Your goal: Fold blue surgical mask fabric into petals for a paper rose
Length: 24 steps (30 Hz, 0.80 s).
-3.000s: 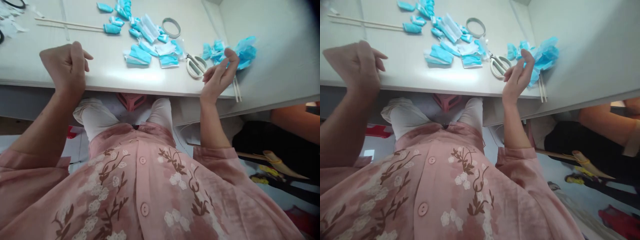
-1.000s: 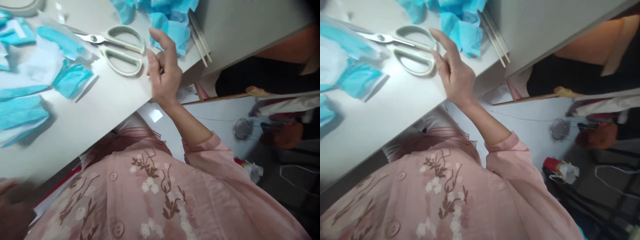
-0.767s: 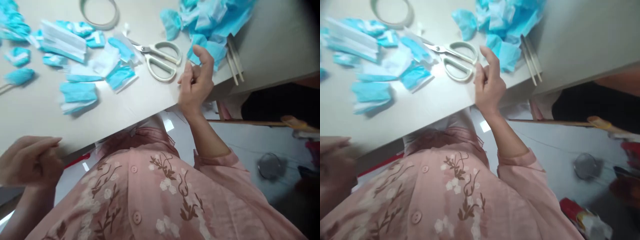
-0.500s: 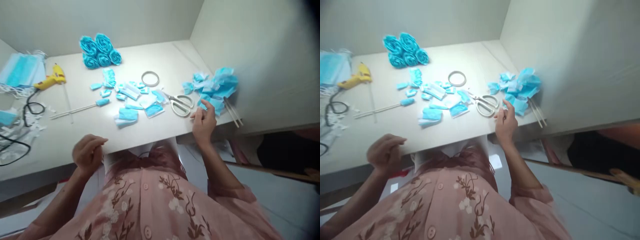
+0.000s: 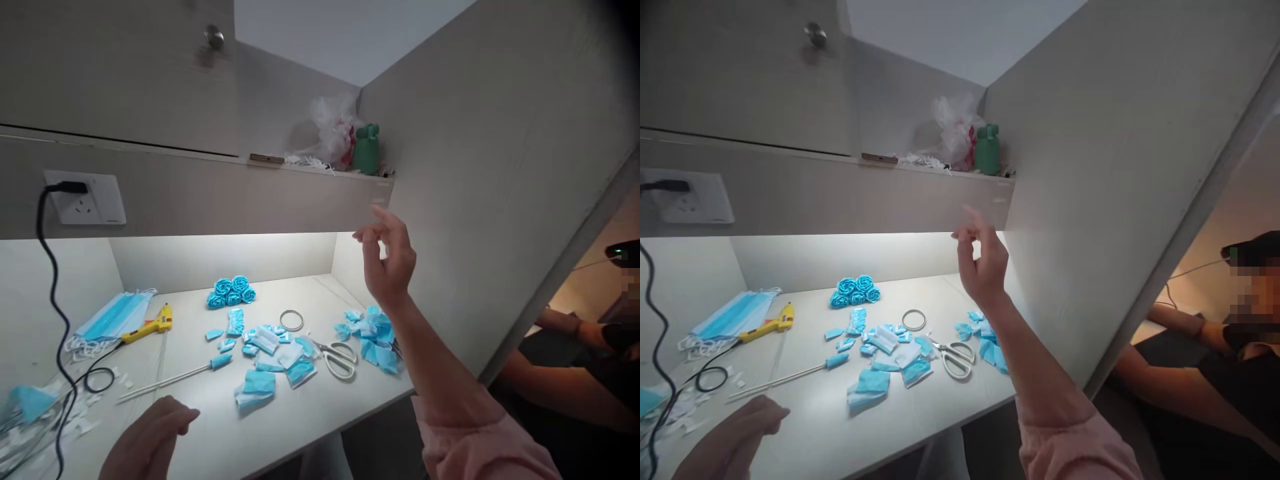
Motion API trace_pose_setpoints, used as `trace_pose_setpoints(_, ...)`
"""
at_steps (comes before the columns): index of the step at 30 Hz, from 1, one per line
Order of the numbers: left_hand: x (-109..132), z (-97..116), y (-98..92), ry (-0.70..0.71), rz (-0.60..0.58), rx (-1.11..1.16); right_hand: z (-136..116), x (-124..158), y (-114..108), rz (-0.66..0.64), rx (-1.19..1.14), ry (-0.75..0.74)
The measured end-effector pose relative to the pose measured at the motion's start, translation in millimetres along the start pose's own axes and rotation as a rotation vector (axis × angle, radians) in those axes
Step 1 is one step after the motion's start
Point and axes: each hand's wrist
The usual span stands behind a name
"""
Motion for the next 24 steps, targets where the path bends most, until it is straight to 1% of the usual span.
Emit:
trace_pose_setpoints(1,-2,6,2.0,-0.022,0.027,0.028,7,-15,9,-0.009,0.019,0.008)
trace_pose_setpoints(2,-6,13,4.2,-0.032,0.048,0.058,14,-30,21,-0.026,0.032,0.047)
trace_pose_setpoints(4,-16,26,8.6,0.009,0.069,0.125,25,-60,52,-0.121,0.101,0.15)
trace_pose_setpoints(6,-30,37,11.8,0.11,0.06,0.213,29,-89,88,-0.295,0.221,0.258)
trace_pose_setpoints(7,-36,42,12.6,0.165,0.057,0.25,28,-102,106,-0.38,0.297,0.293)
trace_pose_setpoints(9,-46,50,12.4,0.226,0.058,0.283,23,-128,136,-0.518,0.437,0.341)
trace_pose_setpoints(12,-53,58,8.4,0.264,0.063,0.292,19,-158,168,-0.727,0.559,0.401)
trace_pose_setpoints(13,-53,60,6.6,0.266,0.071,0.293,20,-165,175,-0.759,0.569,0.42)
trace_pose_setpoints(16,-50,63,2.0,0.256,0.097,0.298,28,-177,191,-0.802,0.57,0.48)
trace_pose_setpoints(18,-48,64,0.2,0.248,0.11,0.307,34,-179,198,-0.783,0.556,0.519)
trace_pose_setpoints(21,-47,65,-0.2,0.234,0.134,0.308,41,-180,201,-0.684,0.497,0.593)
trace_pose_setpoints(24,-57,64,4.2,0.196,0.15,0.336,47,-187,193,-0.554,0.412,0.712)
Point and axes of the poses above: each hand's wrist, its own x-axis away from the middle knuckle, its own y-axis out of the palm, z = x × y, and after that the axes turned 13 degrees about -x, right-handed
